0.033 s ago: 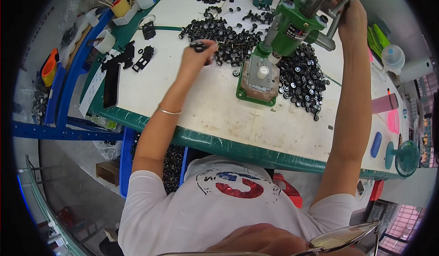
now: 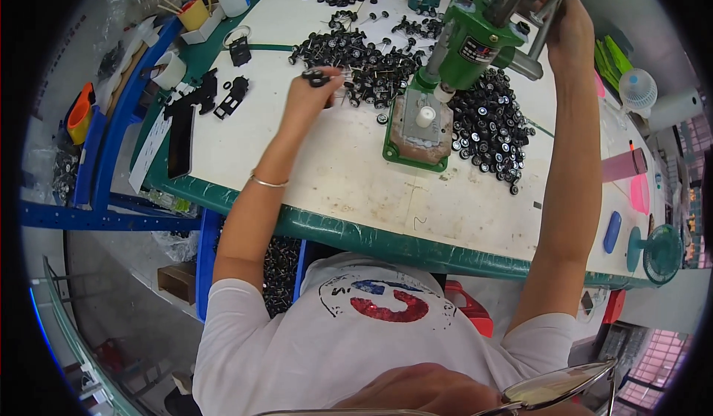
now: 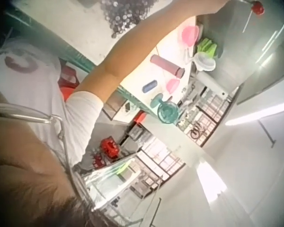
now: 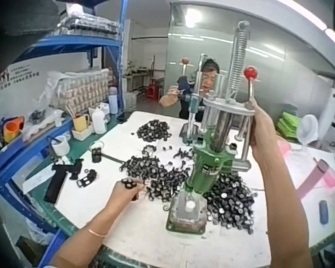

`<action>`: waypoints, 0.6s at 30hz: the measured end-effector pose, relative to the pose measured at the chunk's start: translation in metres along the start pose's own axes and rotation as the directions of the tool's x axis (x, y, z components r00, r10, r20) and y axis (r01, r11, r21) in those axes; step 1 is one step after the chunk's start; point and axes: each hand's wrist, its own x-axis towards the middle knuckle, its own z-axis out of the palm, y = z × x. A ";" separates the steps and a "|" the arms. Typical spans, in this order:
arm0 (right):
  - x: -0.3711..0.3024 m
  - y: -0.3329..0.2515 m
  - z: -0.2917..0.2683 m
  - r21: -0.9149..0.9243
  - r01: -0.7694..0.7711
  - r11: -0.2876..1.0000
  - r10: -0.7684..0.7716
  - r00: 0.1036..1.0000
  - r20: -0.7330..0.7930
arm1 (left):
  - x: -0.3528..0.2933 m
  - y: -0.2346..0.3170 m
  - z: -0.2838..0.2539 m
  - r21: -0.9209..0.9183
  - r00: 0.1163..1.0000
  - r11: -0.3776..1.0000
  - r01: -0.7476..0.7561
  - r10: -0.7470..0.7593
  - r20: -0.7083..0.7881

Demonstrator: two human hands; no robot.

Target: The person assembles small black plastic circular components by hand using a manual press machine on a workbench.

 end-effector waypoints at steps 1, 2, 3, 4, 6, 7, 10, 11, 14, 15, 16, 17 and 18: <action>-0.005 0.016 0.005 0.011 -0.018 1.000 0.018 1.000 0.013 | -0.001 -0.013 -0.019 0.122 1.000 0.992 0.017 -0.015 -0.020; -0.015 0.018 -0.001 -0.066 -0.015 0.998 0.015 1.000 0.009 | 0.003 -0.018 -0.022 0.116 1.000 0.993 0.013 -0.014 0.005; -0.023 0.022 -0.010 -0.145 -0.013 0.989 0.014 1.000 0.004 | 0.008 -0.023 -0.023 0.400 0.998 0.915 0.061 -0.058 -0.020; -0.022 0.032 -0.033 -0.224 -0.013 0.974 0.016 1.000 0.013 | 0.010 -0.026 -0.022 0.647 0.995 0.757 0.095 -0.081 -0.051; -0.051 0.038 -0.037 -0.311 -0.101 0.945 0.102 0.995 -0.012 | 0.010 -0.031 -0.021 0.831 0.992 0.556 0.012 0.095 -0.078; -0.060 0.046 -0.048 -0.368 -0.098 0.925 0.116 0.993 0.027 | 0.006 -0.022 -0.019 0.875 0.982 0.483 -0.029 0.178 -0.066; -0.087 0.076 -0.081 -0.572 -0.136 0.809 0.240 0.965 0.109 | 0.003 -0.008 -0.021 0.884 0.987 0.464 -0.056 0.159 -0.021; -0.099 0.084 -0.085 -0.674 -0.127 0.728 0.296 0.945 0.141 | 0.005 -0.013 -0.030 0.883 0.987 0.465 -0.062 0.159 -0.014; -0.127 0.103 -0.098 -0.862 0.140 0.488 0.266 0.916 0.299 | 0.001 -0.013 -0.045 0.613 0.991 0.788 0.062 -0.124 0.059; -0.132 0.106 -0.099 -0.881 0.236 0.409 0.256 0.897 0.359 | -0.001 -0.015 -0.046 0.615 0.990 0.786 0.061 -0.125 0.061; -0.137 0.108 -0.096 -0.878 0.237 0.415 0.258 0.895 0.363 | -0.004 -0.020 -0.050 0.574 0.996 0.819 -0.011 -0.041 0.077; -0.141 0.109 -0.092 -0.887 0.334 0.318 0.251 0.873 0.419 | -0.006 -0.023 -0.053 0.532 0.995 0.843 -0.084 0.045 0.087; -0.145 0.111 -0.089 -0.877 0.429 0.217 0.248 0.845 0.474 | -0.008 -0.025 -0.052 0.537 0.996 0.840 -0.078 0.042 0.078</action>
